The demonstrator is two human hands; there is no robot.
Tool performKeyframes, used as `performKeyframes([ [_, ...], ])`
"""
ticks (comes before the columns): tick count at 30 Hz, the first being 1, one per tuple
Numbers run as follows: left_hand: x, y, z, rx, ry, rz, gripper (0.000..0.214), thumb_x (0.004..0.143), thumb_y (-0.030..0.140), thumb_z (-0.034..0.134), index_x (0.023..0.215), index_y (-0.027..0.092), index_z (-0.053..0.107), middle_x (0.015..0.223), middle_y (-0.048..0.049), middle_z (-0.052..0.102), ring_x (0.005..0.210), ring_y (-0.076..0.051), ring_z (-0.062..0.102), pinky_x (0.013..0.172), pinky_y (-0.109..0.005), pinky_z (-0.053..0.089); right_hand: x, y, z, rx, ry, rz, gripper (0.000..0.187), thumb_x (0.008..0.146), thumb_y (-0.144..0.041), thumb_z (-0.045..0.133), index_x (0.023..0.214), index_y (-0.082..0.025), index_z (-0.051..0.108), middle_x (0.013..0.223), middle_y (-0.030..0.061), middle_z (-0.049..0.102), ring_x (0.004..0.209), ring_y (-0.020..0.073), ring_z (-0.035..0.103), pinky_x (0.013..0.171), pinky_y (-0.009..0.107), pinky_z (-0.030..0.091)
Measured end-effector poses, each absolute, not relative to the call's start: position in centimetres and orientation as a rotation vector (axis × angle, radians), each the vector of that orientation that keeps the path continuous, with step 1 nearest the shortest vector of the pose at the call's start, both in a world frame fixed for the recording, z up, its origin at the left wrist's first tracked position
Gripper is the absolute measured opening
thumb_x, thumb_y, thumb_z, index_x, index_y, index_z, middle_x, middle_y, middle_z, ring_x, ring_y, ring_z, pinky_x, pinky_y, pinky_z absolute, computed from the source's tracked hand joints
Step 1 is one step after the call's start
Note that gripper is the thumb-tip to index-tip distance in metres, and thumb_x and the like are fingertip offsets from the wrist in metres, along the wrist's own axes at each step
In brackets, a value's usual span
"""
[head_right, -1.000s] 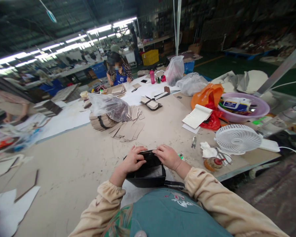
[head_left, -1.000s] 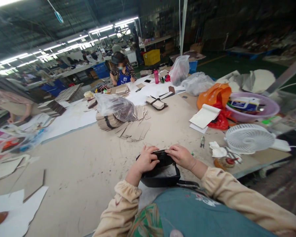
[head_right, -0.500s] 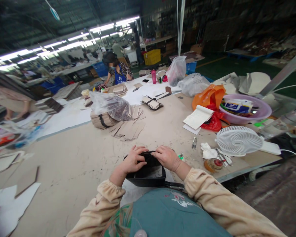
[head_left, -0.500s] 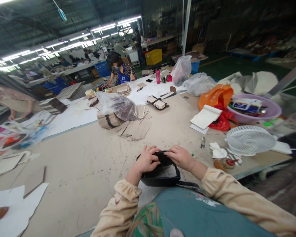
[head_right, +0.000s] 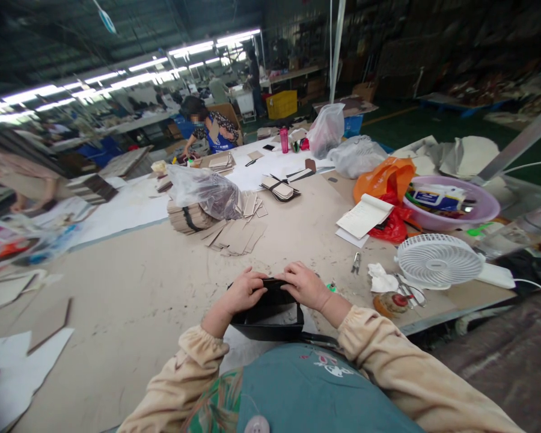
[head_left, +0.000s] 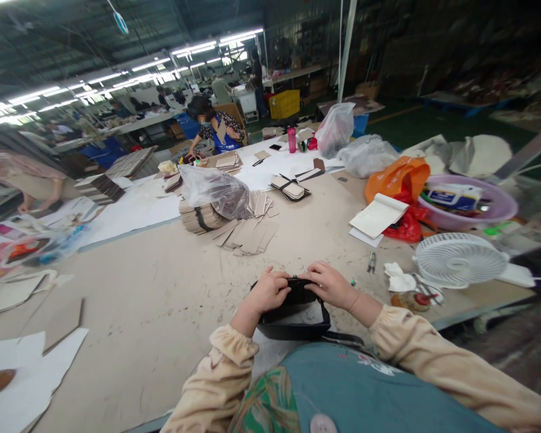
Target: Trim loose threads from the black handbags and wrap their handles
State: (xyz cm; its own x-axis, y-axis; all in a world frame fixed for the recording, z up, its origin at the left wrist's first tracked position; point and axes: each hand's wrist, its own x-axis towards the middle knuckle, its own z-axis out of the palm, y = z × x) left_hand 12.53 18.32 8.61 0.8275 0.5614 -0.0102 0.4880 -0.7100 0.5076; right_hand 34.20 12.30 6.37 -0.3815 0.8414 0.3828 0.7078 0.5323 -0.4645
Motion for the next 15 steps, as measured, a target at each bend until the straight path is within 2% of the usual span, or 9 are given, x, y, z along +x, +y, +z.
performKeyframes([
  [4,12.46,18.52,8.33,2.511,0.774,0.226,0.014,0.081,0.021,0.051,0.073,0.020,0.063,0.105,-0.0012,0.063,0.097,-0.017,0.057,0.106,-0.049,0.021,34.26,12.44,5.99,-1.258,-2.115,0.375,0.034,0.081,-0.021,0.055,0.115,-0.022,0.053,0.089,0.0063,0.056,0.086,0.0198,0.049,0.077,0.035,0.044],
  [10,12.40,18.61,8.43,2.505,0.765,0.205,0.015,0.079,0.021,0.053,0.068,0.019,0.062,0.106,-0.0018,0.062,0.096,-0.017,0.057,0.107,-0.048,0.019,34.32,12.23,5.60,-1.293,-1.977,0.384,0.013,0.080,-0.021,0.055,0.093,-0.020,0.055,0.087,0.0061,0.056,0.083,0.0191,0.051,0.075,0.034,0.045],
  [15,12.40,18.63,8.52,2.502,0.771,0.207,0.013,0.078,0.022,0.054,0.069,0.019,0.063,0.106,-0.0020,0.062,0.098,-0.018,0.056,0.107,-0.049,0.018,34.20,12.16,5.63,-1.292,-2.092,0.266,0.012,0.083,-0.019,0.051,0.090,-0.020,0.061,0.089,0.0073,0.054,0.084,0.0189,0.049,0.073,0.032,0.044],
])
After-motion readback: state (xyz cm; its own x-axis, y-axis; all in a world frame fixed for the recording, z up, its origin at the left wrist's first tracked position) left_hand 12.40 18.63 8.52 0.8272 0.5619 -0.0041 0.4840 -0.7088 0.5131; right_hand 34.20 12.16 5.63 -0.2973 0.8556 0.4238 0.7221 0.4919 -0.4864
